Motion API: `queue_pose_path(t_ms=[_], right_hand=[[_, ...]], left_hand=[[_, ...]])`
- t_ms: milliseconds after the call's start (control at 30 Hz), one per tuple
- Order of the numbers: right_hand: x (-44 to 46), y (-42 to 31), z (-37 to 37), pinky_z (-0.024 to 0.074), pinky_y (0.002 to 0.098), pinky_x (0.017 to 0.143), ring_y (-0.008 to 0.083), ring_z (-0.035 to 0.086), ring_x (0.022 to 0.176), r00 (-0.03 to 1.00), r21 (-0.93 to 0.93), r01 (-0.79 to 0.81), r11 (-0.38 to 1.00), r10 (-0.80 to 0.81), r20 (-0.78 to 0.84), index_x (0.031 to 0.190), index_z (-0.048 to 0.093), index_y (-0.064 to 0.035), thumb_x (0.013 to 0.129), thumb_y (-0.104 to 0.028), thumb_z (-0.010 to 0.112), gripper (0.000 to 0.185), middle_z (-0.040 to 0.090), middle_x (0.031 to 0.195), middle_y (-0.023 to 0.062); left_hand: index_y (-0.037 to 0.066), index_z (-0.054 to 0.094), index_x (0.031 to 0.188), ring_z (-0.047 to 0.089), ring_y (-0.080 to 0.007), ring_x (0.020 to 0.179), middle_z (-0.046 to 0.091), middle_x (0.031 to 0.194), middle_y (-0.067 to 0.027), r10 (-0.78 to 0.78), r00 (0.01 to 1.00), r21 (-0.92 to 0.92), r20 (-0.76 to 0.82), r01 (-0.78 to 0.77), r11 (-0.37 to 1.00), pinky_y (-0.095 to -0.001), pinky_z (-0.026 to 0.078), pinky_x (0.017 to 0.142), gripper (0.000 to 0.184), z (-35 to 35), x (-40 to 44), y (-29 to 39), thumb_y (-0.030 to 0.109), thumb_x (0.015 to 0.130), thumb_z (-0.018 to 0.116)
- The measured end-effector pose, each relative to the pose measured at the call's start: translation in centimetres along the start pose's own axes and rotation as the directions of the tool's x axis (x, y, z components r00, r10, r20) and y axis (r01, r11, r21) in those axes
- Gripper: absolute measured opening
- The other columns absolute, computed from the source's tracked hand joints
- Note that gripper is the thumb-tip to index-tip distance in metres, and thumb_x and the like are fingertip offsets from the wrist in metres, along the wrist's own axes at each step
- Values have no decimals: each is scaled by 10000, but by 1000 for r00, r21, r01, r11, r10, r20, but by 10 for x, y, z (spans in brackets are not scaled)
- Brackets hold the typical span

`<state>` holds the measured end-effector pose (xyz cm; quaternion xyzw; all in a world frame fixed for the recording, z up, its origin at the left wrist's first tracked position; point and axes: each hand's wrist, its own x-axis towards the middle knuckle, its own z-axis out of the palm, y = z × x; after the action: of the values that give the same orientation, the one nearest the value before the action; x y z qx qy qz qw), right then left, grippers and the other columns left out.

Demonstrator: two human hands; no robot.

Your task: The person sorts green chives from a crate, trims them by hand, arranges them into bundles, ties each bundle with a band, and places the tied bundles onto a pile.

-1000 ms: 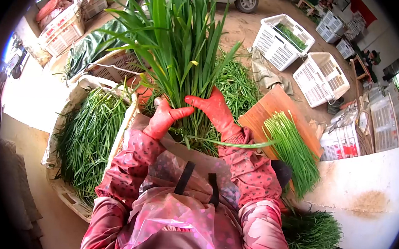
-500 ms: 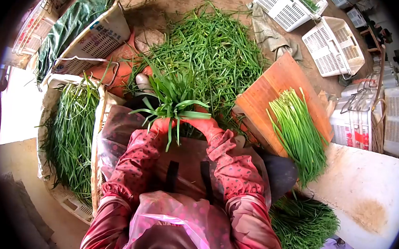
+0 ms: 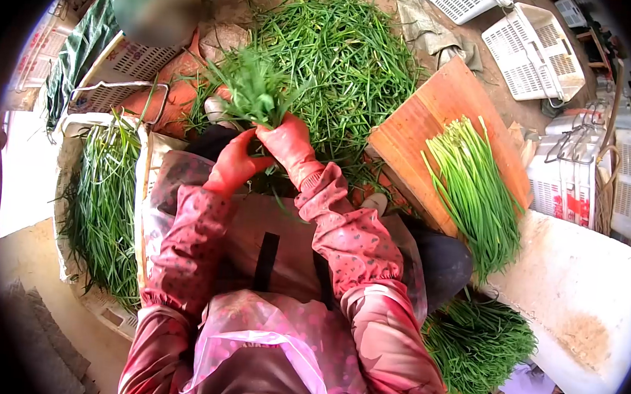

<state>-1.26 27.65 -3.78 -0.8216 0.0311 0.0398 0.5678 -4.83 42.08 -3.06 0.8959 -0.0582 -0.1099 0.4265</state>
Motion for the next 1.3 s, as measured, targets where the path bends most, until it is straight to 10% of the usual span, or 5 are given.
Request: queue_pose_path(t_ms=[200, 533, 833, 933, 1300], right_hand=[[-18, 38, 0, 537, 366, 681, 288, 694, 807, 999, 195, -20, 981, 15, 28, 969, 685, -67, 769, -234, 723, 263, 706, 869, 148], [-73, -49, -9, 521, 357, 721, 235, 650, 848, 994, 190, 105, 976, -100, -38, 988, 651, -67, 785, -114, 673, 210, 687, 937, 93], [-205, -140, -45, 321, 470, 1073, 245, 555, 1095, 629, 178, 719, 672, -737, 247, 1293, 544, -113, 676, -103, 659, 628, 610, 1068, 59], [-215, -150, -80, 503, 261, 786, 112, 635, 818, 504, 564, -311, 765, -370, 781, 1209, 598, -48, 923, -131, 592, 298, 633, 855, 16], [-142, -25, 32, 531, 386, 766, 202, 644, 920, 658, 660, -748, 68, 209, 723, 1228, 550, -121, 833, -607, 609, 629, 652, 1072, 62]], left_hand=[[3, 593, 1109, 666, -261, 922, 672, 1021, -130, -497, 777, -737, 386, 584, 340, -361, 538, 748, 423, 1, -57, 41, 365, 896, 647], [-10, 386, 1382, 545, -401, 1152, 539, 1272, -266, 95, 732, -655, 674, 652, -383, -553, 434, 976, 886, 18, -74, 46, 714, 871, 396], [13, 505, 1268, 658, -305, 952, 647, 969, -138, -262, 891, -924, 370, 382, -8, -424, 553, 834, 426, -62, -152, 104, 223, 909, 597], [3, 607, 1073, 634, -211, 778, 647, 891, -103, -263, 761, -770, 592, 631, 91, -389, 570, 778, 298, -89, -151, 75, 153, 821, 661], [-29, 619, 912, 600, -199, 532, 619, 690, -103, -525, 723, -600, 450, 680, 422, -364, 569, 595, 191, -149, -262, 54, -45, 730, 674]])
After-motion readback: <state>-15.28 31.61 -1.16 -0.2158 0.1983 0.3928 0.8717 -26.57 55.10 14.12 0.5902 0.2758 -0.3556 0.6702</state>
